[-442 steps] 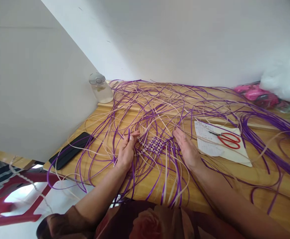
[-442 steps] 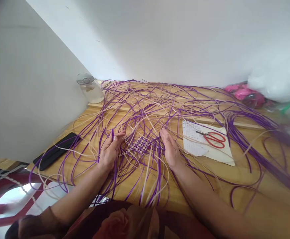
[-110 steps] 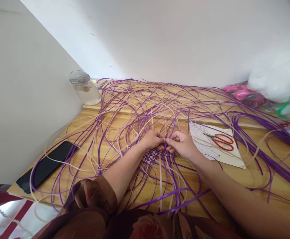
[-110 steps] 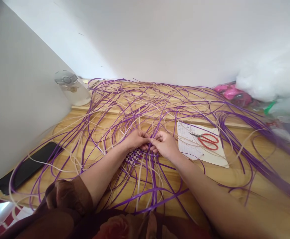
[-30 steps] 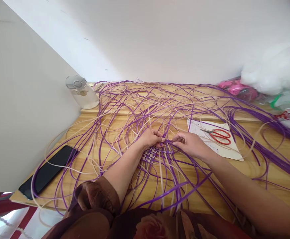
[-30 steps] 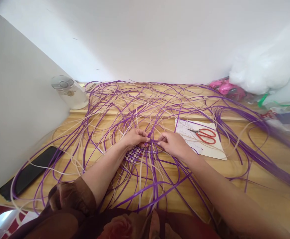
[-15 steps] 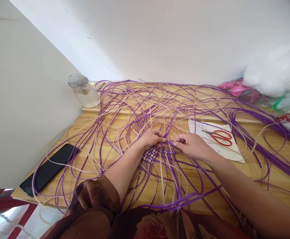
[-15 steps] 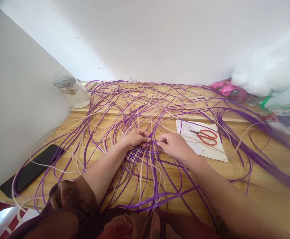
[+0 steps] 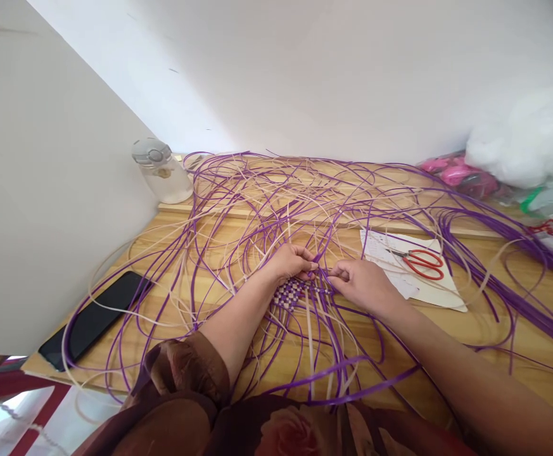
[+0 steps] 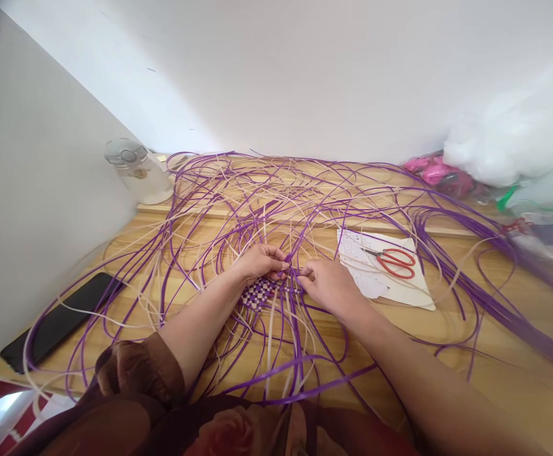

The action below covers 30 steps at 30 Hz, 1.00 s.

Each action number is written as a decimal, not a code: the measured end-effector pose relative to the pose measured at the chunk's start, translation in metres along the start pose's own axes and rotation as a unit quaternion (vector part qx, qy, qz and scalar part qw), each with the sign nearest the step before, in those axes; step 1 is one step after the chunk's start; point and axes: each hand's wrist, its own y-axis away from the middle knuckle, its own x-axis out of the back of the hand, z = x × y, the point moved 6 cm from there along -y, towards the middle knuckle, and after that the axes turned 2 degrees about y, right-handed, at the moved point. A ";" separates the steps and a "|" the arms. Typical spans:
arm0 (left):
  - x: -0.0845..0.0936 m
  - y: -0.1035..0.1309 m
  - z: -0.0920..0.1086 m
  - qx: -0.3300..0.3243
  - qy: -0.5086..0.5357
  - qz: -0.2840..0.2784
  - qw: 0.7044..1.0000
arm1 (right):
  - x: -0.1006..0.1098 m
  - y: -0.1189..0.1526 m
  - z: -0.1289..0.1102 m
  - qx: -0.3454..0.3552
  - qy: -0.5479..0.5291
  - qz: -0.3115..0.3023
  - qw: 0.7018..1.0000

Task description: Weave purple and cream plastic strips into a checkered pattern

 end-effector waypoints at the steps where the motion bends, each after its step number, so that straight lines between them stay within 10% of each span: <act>1: 0.000 0.000 0.001 0.001 -0.001 0.002 1.000 | 0.001 0.001 -0.001 0.009 0.014 0.007 1.000; 8: -0.002 0.007 0.005 0.020 -0.016 0.013 1.000 | 0.024 -0.003 0.002 0.046 0.065 0.076 0.994; 19: 0.001 0.003 0.003 0.021 -0.028 0.025 0.999 | 0.014 0.009 -0.021 0.155 -0.325 -0.021 0.933; 30: 0.001 0.002 0.002 0.017 -0.006 0.014 1.000 | -0.015 -0.032 0.009 -0.133 -0.356 -0.031 0.924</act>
